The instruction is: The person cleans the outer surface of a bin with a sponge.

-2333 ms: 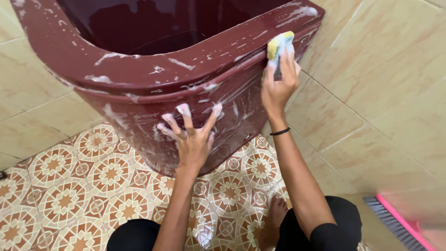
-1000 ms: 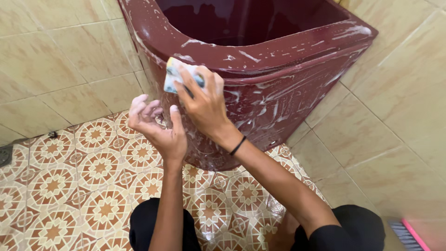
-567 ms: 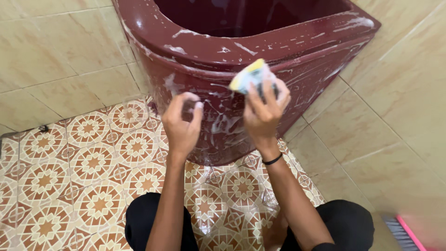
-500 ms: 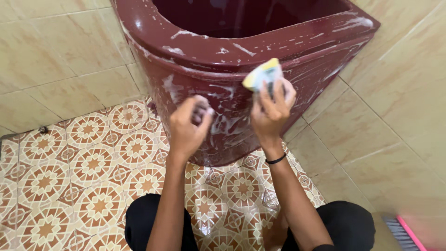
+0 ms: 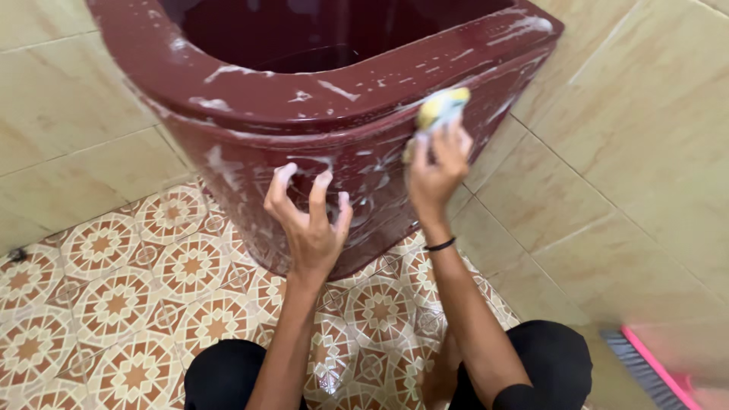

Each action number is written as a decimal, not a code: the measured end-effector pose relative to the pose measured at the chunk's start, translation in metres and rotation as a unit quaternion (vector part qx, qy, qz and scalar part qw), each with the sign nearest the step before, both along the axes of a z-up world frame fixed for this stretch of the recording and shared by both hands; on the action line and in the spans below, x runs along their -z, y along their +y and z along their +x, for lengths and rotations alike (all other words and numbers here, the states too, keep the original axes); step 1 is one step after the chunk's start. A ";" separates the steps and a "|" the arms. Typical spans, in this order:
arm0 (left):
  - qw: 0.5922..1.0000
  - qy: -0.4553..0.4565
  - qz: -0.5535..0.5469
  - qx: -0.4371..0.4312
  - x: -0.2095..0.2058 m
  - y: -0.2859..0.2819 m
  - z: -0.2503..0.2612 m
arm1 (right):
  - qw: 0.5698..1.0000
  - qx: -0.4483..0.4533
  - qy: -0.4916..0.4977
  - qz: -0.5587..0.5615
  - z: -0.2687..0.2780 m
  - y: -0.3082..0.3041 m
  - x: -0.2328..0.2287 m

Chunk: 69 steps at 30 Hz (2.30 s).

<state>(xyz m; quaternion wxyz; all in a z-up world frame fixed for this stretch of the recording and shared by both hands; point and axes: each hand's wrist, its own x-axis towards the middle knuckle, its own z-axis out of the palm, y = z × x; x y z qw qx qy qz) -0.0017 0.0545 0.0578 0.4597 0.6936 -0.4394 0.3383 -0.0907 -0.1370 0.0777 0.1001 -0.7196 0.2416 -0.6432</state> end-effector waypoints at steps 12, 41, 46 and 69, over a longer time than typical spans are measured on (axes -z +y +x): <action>0.998 -0.022 0.050 -0.001 0.039 -0.038 -0.010 | 0.988 0.050 -0.100 0.106 -0.009 -0.125 0.017; 0.993 -0.077 0.080 -0.028 0.061 -0.045 0.003 | 0.962 0.067 -0.047 0.260 -0.033 -0.164 0.112; 0.994 -0.080 0.071 -0.025 0.055 -0.046 0.002 | 0.962 0.074 -0.084 0.250 -0.034 -0.170 0.090; 0.997 -0.035 0.075 0.009 0.045 -0.038 -0.007 | 0.990 0.068 -0.059 0.108 -0.039 -0.200 -0.003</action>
